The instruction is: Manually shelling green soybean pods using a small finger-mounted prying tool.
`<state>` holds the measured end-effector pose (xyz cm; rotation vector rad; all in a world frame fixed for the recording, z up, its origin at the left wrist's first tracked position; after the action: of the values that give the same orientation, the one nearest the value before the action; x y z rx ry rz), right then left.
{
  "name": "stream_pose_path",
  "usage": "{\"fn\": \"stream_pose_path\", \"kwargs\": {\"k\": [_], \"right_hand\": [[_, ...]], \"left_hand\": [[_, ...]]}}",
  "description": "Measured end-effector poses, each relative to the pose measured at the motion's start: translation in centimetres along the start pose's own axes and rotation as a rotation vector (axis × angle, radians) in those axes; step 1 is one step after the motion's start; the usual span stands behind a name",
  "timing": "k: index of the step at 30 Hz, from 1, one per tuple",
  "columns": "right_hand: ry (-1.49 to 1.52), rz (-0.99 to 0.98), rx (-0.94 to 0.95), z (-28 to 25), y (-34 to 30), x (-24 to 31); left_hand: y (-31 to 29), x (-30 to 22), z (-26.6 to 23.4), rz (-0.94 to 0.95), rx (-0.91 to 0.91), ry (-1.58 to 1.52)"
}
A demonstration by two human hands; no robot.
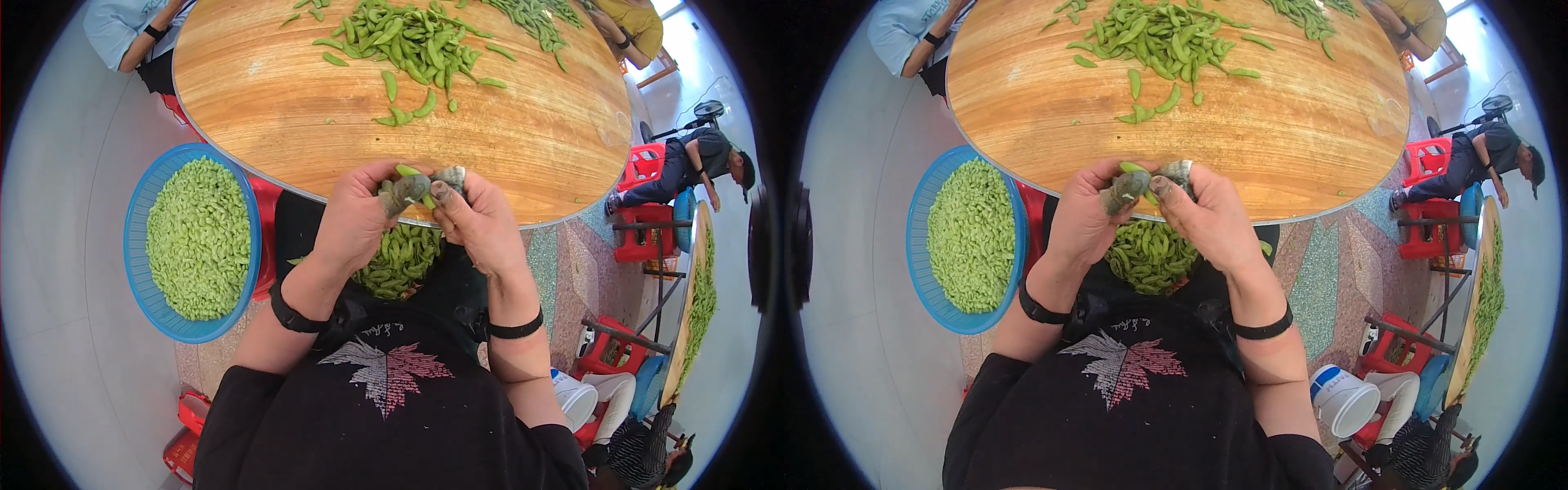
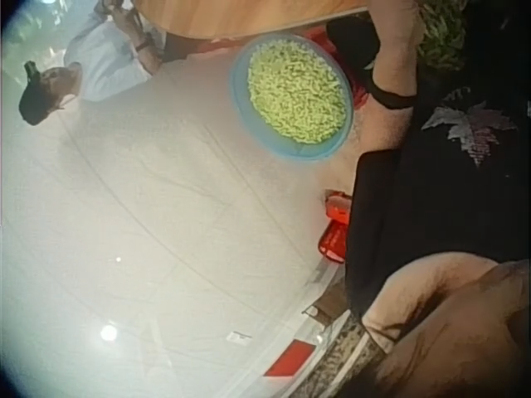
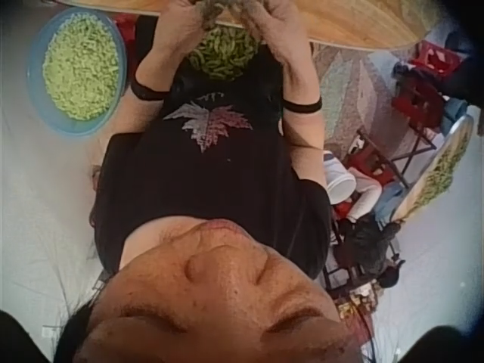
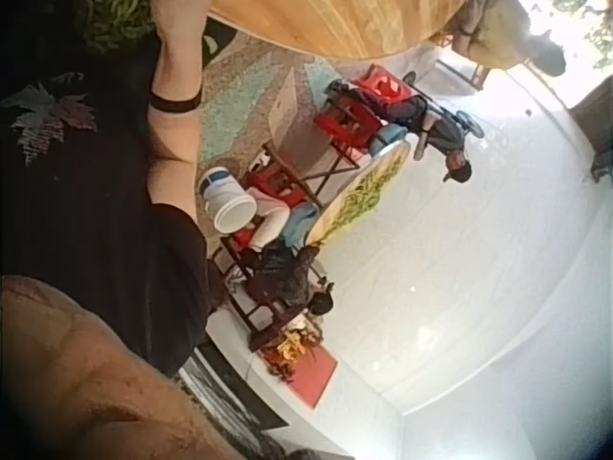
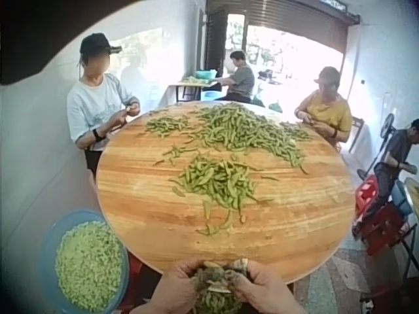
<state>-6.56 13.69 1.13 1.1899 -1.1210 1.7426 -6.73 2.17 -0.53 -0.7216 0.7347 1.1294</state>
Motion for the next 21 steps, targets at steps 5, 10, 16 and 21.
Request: {"fn": "stream_pose_path", "kwargs": {"k": [5, 10, 16, 21], "right_hand": [[0.167, 0.119, 0.108, 1.1, -1.0, -0.3], [0.263, 0.170, 0.121, 1.2, -1.2, -0.6], [0.163, 0.136, 0.136, 0.6, -0.6, -1.6], [0.245, 0.163, 0.146, 1.0, -0.9, -1.6]], "left_hand": [[-0.2, -0.6, -0.4, 0.051, -0.056, -0.029], [-0.4, -1.7, -0.5, 0.225, -0.152, 0.213], [-0.2, -1.6, -0.6, 0.320, -0.149, 0.401], [0.2, -0.2, 0.4, -0.026, 0.165, -0.026]]}}
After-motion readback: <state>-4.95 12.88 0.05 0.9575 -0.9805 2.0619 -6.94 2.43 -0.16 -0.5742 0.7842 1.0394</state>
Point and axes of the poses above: each hand's wrist, its own y-axis towards the middle knuckle, its own z-axis out of the palm, x = y × z, the point moved 8 cm from there along y, towards the middle knuckle
